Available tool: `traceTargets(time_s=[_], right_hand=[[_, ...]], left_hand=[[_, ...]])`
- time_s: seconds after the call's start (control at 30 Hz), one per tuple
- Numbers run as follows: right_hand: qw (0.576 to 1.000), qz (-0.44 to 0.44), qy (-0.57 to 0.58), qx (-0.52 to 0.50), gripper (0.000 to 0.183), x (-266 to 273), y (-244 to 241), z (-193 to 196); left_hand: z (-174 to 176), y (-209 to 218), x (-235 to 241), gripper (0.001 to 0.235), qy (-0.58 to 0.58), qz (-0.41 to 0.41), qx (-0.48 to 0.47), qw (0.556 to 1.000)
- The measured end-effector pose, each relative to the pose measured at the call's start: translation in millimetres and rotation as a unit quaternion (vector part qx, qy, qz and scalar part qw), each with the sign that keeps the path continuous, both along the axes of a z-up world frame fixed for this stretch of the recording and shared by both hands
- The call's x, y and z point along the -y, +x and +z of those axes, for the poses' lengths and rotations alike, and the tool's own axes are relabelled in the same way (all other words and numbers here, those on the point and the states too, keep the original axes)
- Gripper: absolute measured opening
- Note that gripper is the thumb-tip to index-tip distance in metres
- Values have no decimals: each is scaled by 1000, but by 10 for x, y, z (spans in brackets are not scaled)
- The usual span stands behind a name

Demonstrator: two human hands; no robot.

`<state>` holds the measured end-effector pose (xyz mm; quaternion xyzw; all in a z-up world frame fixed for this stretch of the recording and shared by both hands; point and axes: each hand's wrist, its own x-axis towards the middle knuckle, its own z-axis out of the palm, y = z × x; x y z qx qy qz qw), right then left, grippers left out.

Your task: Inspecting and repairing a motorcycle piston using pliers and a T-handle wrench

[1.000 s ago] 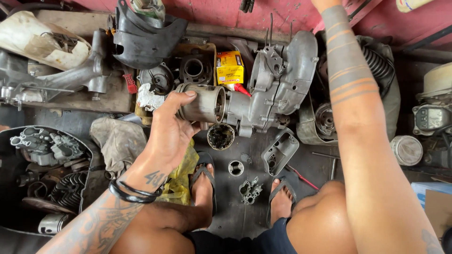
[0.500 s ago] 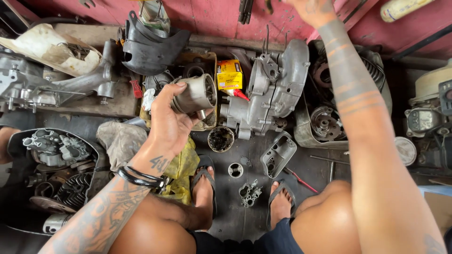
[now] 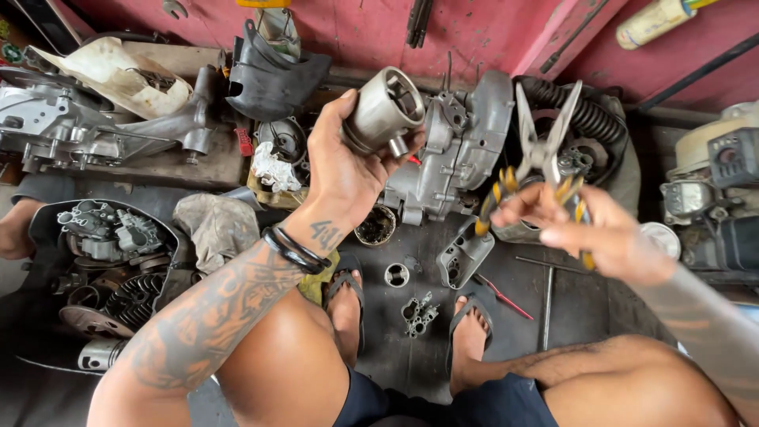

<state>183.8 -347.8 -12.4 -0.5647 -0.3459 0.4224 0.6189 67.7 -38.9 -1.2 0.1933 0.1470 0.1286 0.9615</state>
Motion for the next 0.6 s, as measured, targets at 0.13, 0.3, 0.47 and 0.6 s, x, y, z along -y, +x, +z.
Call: traceTargets(time_s=[0.13, 0.3, 0.47, 0.6], right_hand=[[950, -96, -198, 221, 52, 322, -371, 103], [993, -66, -19, -97, 28, 485, -517, -5], [988, 18, 20, -153, 24, 202, -758, 163], [996, -9, -79, -51, 8, 221, -902, 116]], left_hand=[[2, -62, 161, 53, 41, -37, 47, 997], [25, -94, 253, 54, -5, -44, 88, 995], [29, -97, 326, 52, -39, -50, 103, 993], [2, -48, 343, 53, -45, -52, 128, 989]])
